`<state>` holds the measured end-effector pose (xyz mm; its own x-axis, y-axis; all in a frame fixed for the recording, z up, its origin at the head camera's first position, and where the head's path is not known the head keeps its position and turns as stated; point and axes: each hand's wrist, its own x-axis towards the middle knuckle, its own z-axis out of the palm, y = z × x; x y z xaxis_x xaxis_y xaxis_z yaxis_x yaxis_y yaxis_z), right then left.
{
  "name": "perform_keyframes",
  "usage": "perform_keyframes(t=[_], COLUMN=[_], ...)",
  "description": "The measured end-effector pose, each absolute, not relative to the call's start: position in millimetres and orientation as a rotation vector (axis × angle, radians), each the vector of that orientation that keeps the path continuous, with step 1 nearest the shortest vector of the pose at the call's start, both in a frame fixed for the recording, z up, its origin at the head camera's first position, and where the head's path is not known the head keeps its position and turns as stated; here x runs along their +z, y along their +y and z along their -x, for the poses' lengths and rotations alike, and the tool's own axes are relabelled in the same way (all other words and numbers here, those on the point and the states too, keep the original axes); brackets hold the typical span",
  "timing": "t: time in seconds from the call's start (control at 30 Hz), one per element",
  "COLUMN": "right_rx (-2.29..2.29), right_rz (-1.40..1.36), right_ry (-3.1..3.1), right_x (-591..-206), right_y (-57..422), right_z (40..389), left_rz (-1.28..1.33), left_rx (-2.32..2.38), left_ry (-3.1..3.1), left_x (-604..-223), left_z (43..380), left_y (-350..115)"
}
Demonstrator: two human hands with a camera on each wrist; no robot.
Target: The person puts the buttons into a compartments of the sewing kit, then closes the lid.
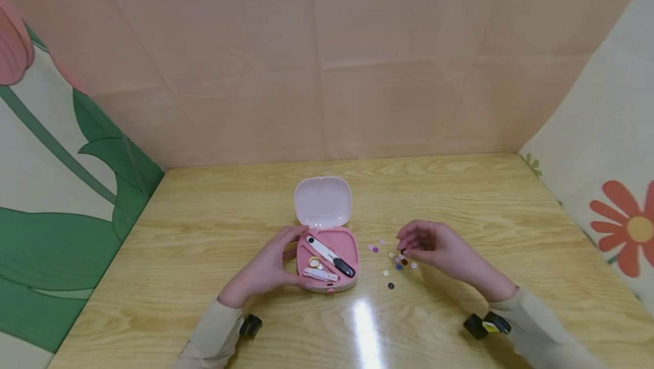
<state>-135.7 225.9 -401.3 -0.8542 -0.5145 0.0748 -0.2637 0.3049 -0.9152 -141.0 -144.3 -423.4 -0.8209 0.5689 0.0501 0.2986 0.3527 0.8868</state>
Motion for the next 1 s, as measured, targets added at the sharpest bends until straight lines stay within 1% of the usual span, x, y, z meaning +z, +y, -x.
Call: perform_keyframes(t=[0.57,1.0], right_rx=[-1.625,-1.633], right_rz=[0.556,0.552], right_ry=[2.298,2.281], right_x=[-402,-399], right_y=[216,205], right_z=[144,151], left_rz=[-0.755,-0.763], left_rx=[1.447,1.436], left_ry=[2.349,2.353], left_x=[-424,-425], left_z=[143,143], left_y=[-145,-146])
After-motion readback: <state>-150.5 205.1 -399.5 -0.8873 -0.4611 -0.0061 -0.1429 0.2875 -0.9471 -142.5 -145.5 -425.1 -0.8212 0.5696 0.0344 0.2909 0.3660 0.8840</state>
